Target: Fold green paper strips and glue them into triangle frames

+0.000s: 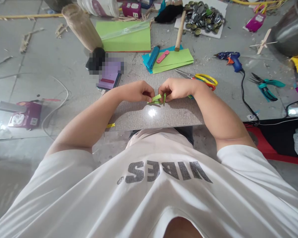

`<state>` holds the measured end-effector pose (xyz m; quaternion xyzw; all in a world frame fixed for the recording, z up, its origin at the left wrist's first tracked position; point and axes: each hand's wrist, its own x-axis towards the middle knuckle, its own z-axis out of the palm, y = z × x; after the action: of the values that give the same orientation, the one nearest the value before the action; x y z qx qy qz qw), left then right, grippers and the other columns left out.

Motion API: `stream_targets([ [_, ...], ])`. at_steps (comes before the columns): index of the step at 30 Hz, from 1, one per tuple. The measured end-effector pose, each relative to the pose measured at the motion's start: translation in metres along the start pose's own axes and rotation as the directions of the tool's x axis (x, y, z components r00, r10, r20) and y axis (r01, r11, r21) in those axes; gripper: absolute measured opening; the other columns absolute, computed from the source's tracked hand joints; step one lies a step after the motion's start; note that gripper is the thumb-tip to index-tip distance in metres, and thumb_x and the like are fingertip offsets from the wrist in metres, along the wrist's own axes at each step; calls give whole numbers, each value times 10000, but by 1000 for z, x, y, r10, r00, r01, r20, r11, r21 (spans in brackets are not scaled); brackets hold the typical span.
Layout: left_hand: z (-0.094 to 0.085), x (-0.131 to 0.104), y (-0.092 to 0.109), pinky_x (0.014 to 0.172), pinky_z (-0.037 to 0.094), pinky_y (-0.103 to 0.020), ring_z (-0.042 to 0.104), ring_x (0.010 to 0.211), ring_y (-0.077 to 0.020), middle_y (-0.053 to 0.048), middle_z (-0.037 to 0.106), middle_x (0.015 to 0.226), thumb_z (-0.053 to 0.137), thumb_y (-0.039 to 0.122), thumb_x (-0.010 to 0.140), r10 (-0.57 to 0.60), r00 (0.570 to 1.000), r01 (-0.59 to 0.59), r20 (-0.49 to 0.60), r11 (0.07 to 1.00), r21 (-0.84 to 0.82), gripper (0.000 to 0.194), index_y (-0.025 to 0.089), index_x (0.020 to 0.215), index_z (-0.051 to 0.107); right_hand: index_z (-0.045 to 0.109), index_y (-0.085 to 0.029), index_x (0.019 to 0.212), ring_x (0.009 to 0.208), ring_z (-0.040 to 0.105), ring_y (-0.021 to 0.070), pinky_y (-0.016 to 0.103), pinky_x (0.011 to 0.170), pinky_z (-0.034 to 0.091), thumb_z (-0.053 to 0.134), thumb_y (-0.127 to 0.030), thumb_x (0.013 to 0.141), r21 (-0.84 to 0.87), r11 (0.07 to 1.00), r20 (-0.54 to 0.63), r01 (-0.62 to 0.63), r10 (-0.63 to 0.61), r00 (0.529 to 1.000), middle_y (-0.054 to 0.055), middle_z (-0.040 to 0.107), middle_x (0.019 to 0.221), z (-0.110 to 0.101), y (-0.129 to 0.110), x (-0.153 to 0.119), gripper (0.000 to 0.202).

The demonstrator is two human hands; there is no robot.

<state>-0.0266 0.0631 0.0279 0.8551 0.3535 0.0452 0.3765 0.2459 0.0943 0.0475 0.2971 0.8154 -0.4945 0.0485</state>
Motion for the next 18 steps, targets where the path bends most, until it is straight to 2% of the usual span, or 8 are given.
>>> stream_targets([
  [6, 0, 1, 2, 800, 511, -303, 689, 784, -179, -4, 801, 845, 718, 388, 910, -11, 1000, 11, -5, 1000, 8, 248, 223, 999, 879, 823, -213, 925, 889, 708, 207, 345, 836, 510, 1018, -320, 867, -49, 999, -18, -16, 15, 1000, 18, 816, 878, 5, -5, -1, 230],
  [9, 0, 1, 1, 803, 510, -302, 692, 782, -179, -1, 796, 837, 720, 379, 904, -10, 1000, 10, -6, 1000, 0, 249, 225, 1011, 884, 807, -215, 918, 874, 692, 207, 349, 822, 501, 1028, -306, 861, -55, 998, -31, -35, 33, 999, 17, 811, 887, 6, -5, 0, 245],
  [18, 2, 2, -3, 792, 503, -298, 679, 752, -171, 11, 778, 807, 735, 384, 903, -1, 1000, 0, -13, 1000, -23, 244, 232, 1014, 890, 806, -255, 929, 911, 764, 254, 374, 820, 574, 994, -261, 865, -27, 998, -80, -58, 56, 995, 37, 866, 932, 10, -1, 4, 198],
])
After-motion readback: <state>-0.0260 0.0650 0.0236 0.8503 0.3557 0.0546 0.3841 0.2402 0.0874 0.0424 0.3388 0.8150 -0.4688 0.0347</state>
